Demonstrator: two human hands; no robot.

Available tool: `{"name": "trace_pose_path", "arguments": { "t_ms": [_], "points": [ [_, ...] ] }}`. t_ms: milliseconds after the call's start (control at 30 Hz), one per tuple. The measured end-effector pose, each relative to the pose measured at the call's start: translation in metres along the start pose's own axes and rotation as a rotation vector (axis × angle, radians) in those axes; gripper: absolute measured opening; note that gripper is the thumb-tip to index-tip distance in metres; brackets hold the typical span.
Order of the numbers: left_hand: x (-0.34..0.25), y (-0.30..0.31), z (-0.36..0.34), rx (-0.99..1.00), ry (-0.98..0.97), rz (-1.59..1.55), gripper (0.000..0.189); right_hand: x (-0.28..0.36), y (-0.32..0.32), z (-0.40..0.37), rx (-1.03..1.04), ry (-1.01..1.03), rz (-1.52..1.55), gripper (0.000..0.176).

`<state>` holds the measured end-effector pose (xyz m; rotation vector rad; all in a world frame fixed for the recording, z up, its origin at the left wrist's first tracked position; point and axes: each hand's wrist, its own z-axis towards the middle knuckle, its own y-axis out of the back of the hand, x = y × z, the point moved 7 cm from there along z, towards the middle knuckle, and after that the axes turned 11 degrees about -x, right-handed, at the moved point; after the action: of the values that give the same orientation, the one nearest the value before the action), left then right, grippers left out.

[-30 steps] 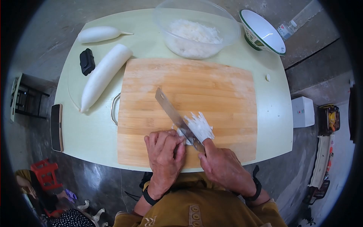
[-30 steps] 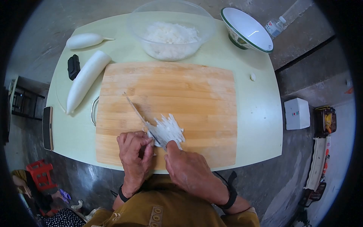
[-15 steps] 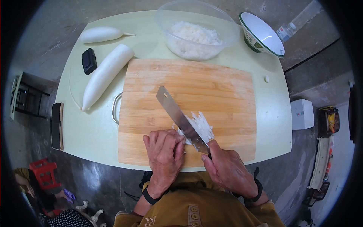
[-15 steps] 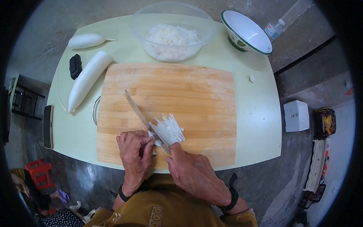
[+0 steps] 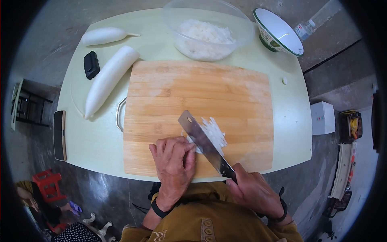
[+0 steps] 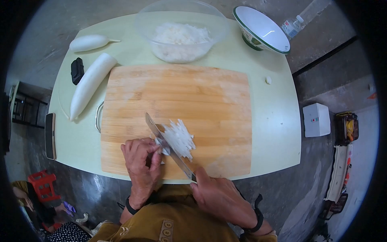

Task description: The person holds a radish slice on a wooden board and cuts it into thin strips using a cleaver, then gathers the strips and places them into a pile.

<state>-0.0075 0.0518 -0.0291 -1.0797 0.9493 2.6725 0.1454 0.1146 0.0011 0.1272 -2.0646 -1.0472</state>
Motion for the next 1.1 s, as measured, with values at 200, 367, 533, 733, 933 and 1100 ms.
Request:
{"name": "trace_pose_path", "arguments": {
  "t_ms": [200, 367, 533, 733, 933, 1100],
  "points": [
    [0.003, -0.001, -0.003, 0.015, -0.002, 0.009, 0.020, 0.001, -0.002, 0.002, -0.007, 0.101, -0.027, 0.021],
    [0.003, -0.002, -0.004, 0.013, -0.004, 0.013, 0.019, 0.012, -0.012, 0.030, -0.068, 0.125, 0.075, 0.022],
    [0.003, -0.001, -0.004, -0.004, -0.007, 0.022, 0.018, 0.005, -0.015, 0.031, -0.084, 0.062, 0.098, 0.024],
    [0.004, 0.000, -0.004, -0.005, -0.004, 0.028, 0.018, 0.007, -0.007, 0.023, -0.112, 0.067, 0.106, 0.029],
    [0.005, -0.001, -0.005, -0.007, -0.002, 0.028, 0.018, 0.013, -0.005, 0.021, -0.152, 0.131, 0.129, 0.029],
    [0.004, -0.001, -0.005, -0.003, 0.007, 0.033, 0.019, 0.014, -0.006, 0.021, -0.155, 0.156, 0.144, 0.029]
  ]
}}
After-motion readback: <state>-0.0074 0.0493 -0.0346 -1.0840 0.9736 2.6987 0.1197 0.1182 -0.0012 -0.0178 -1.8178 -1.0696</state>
